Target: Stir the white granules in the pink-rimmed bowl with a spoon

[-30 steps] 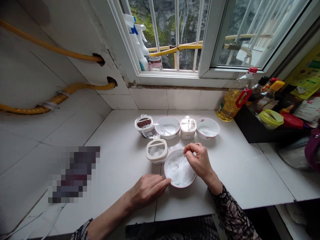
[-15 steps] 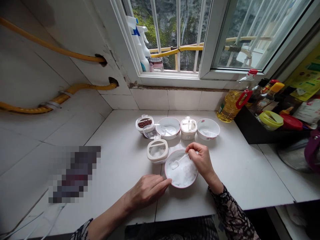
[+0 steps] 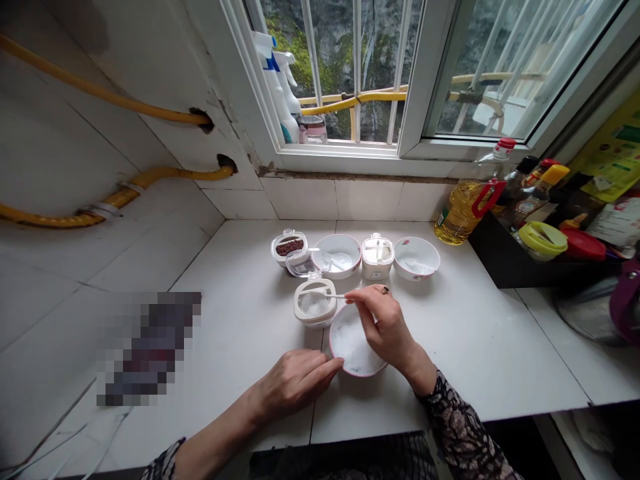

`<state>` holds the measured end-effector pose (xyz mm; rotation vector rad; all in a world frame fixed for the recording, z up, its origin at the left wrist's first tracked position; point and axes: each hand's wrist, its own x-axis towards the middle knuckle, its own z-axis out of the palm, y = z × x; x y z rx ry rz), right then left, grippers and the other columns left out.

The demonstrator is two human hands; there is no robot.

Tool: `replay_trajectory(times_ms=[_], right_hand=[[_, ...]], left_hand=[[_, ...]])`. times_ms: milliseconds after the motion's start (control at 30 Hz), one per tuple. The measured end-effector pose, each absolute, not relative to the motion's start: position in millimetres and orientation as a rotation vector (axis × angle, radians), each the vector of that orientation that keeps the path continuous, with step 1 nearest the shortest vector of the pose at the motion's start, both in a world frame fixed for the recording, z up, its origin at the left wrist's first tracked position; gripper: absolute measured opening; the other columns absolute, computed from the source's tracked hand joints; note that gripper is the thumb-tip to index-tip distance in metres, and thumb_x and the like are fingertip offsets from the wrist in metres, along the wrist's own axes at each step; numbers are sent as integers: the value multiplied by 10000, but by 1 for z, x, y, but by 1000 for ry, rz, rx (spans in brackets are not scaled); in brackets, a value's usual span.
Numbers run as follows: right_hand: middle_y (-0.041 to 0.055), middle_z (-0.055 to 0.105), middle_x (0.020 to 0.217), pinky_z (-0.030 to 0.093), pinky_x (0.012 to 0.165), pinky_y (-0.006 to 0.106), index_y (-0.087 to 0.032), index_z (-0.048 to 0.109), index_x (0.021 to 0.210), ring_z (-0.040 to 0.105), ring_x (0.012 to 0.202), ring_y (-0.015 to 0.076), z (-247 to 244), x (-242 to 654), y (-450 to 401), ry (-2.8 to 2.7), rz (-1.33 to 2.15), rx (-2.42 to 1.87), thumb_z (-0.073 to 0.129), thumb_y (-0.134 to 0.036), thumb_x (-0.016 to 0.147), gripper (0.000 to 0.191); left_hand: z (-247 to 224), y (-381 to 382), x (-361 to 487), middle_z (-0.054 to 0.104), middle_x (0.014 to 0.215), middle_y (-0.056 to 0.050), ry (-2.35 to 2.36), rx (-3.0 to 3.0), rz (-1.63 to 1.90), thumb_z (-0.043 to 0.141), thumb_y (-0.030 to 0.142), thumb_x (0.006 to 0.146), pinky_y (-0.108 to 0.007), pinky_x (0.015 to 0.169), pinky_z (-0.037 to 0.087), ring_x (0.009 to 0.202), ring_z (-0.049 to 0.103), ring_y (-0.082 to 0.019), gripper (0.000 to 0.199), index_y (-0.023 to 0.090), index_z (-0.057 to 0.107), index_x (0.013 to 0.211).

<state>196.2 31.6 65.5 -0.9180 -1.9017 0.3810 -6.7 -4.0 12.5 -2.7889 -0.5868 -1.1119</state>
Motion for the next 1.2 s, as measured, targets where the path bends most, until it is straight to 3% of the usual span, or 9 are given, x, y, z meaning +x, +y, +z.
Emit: replay_trajectory(times_ms=[100,200,400,533,733,933,1200], right_hand=[[42,759,885,463,861,400,-207,640,1065,661,786,183,66,195,33,-2126,157,-786,438,-23,910,315],[40,758,896,458,882,411,-212,630,1076,667,774,181,71,199,32,-2070,142,-789,453,-11,896,323],[-3,656,655,465,713,340,-217,625,812,585,624,175,75,213,31,-1862,175,-1009,503,-68,849,196],[-22,625,604,445,762,354,-202,604,739,534,542,141,66,211,33,-2011,165,-1083,475,-61,791,198],[-18,636,600,454,788,353,-204,617,723,531,571,143,63,206,31,-2078,325,-1087,460,-77,793,214],[11,660,608,467,687,316,-227,650,671,597,720,203,68,212,31,-1848,534,-1264,484,-122,770,220],[-1,612,532,422,574,291,-215,654,653,549,582,177,73,212,32,-1653,754,-1333,492,-176,751,193]], left_hand=[[13,-4,-7,518,588,32,-591,-2793,-1104,371,58,959,-267,424,338,482,460,-121,216,111,557,1055],[11,-4,-7,521,594,33,-602,-2806,-1098,385,57,951,-259,424,340,482,461,-116,212,110,557,1062],[7,-5,-8,524,601,33,-605,-2816,-1104,408,61,943,-246,429,350,486,457,-116,210,105,557,1085],[7,-4,-8,527,604,30,-600,-2818,-1099,410,69,947,-237,439,361,494,463,-117,210,104,563,1087],[8,-4,-8,518,594,37,-601,-2801,-1097,391,70,954,-239,431,343,485,456,-110,212,109,556,1082],[8,-5,-7,517,590,35,-587,-2798,-1117,398,61,951,-243,424,339,479,449,-110,204,99,559,1070],[8,-5,-8,518,597,26,-580,-2815,-1126,410,55,944,-237,414,367,479,465,-111,210,87,570,1076]])
